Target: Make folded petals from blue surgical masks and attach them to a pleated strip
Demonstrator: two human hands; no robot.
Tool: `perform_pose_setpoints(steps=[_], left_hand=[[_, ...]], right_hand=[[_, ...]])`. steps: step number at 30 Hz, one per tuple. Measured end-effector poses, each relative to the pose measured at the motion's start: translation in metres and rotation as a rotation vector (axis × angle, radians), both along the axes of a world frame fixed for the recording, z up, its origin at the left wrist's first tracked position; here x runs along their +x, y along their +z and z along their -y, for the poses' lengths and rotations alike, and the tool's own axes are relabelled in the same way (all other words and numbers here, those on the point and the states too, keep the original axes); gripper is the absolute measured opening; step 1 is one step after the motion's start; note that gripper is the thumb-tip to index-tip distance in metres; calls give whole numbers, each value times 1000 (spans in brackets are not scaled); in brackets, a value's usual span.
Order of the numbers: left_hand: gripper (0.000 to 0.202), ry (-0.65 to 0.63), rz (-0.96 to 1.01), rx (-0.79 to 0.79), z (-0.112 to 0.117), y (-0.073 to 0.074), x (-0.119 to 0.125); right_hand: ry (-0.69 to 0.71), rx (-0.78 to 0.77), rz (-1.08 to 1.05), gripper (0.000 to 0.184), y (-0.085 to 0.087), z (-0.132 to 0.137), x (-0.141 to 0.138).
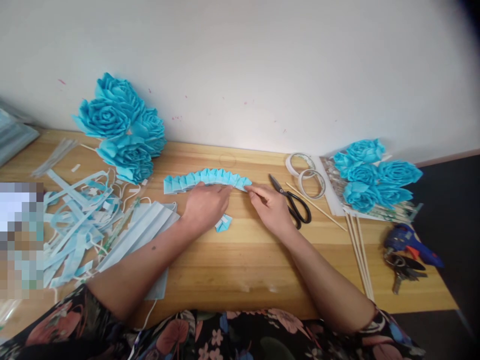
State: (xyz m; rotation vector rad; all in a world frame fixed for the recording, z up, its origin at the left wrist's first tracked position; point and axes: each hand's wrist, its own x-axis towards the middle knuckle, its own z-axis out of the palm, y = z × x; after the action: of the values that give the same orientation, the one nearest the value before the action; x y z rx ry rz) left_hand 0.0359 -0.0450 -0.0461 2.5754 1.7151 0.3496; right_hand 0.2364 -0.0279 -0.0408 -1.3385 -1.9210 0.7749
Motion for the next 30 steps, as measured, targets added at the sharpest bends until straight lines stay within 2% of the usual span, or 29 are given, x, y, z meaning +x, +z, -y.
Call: perform_pose_setpoints(steps=[6, 16, 23, 30], left_hand=[[30, 4, -8, 3, -1, 0, 0], [45, -16, -1, 24, -1, -1, 1], [40, -17, -88, 59, -3, 1, 4], [36, 3, -71, 46, -4, 1, 5]], right_hand=[[12, 35, 51, 27, 0, 0, 0], [24, 79, 95, 28, -5, -1, -1], [30, 95, 128, 29, -6, 0, -3], [-57, 235, 139, 29, -1, -2, -6]])
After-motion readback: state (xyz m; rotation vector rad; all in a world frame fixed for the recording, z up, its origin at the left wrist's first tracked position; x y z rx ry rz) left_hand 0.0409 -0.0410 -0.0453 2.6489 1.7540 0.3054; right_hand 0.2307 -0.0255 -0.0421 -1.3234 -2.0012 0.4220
